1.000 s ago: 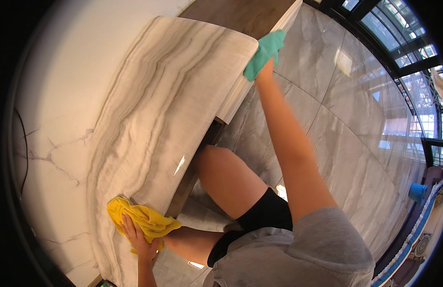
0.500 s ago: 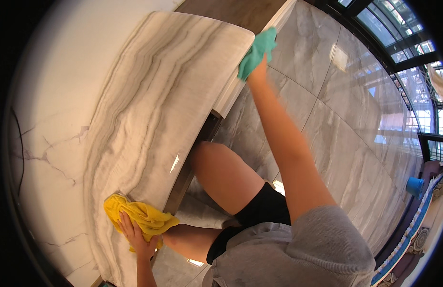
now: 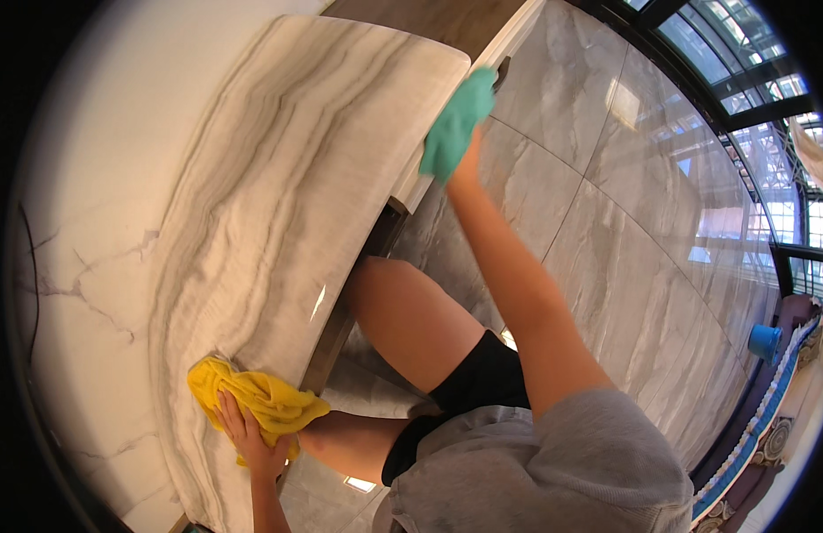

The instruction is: The person wipes the top, side, and front surfaces of a TV stand using two cloths, opens a drawer and a cabinet to wipe the interior, moves a basketball to clean the shelf, and finishes by wiping the TV screen.

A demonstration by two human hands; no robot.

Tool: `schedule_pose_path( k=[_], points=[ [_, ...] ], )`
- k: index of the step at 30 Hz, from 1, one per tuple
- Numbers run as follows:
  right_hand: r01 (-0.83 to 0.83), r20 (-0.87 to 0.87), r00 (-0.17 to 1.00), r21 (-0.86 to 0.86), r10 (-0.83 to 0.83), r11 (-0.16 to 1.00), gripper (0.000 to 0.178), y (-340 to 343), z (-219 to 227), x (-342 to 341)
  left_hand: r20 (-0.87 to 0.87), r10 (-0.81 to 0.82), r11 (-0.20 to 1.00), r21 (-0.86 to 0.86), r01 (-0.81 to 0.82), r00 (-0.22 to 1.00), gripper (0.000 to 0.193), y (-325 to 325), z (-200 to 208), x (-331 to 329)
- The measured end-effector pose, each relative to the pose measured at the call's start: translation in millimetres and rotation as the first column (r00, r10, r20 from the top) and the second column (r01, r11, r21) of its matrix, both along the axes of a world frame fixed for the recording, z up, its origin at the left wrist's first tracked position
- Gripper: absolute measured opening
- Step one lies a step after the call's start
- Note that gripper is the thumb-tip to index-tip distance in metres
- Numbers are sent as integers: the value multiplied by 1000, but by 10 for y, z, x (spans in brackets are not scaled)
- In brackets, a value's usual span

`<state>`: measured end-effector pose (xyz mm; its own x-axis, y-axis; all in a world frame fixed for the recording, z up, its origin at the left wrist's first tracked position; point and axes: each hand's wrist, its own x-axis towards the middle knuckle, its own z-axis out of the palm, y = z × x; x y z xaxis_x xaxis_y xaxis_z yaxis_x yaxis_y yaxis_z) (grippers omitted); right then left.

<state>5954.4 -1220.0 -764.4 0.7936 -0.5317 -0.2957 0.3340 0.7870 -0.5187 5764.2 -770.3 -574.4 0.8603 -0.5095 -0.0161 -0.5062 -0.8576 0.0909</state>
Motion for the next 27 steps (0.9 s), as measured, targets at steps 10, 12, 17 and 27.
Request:
schedule_pose_path(
  k=[10,12,17,27],
  points=[
    [60,164,986,-122,-40,991,36,-145,-71,155,-15,29,999,39,-28,999,77,23,-10,-13],
    [234,148,969,-275,-199,932,37,-441,25,439,-31,33,998,52,-32,999,77,18,13,-19],
    [158,37,987,-143,-154,977,41,-1253,389,841,-61,43,995,91,-37,997,77,-48,84,0],
    [-33,92,995,39,29,999,42,774,-493,-241,-86,-7,993,113,17,996,69,-350,225,282]
  ],
)
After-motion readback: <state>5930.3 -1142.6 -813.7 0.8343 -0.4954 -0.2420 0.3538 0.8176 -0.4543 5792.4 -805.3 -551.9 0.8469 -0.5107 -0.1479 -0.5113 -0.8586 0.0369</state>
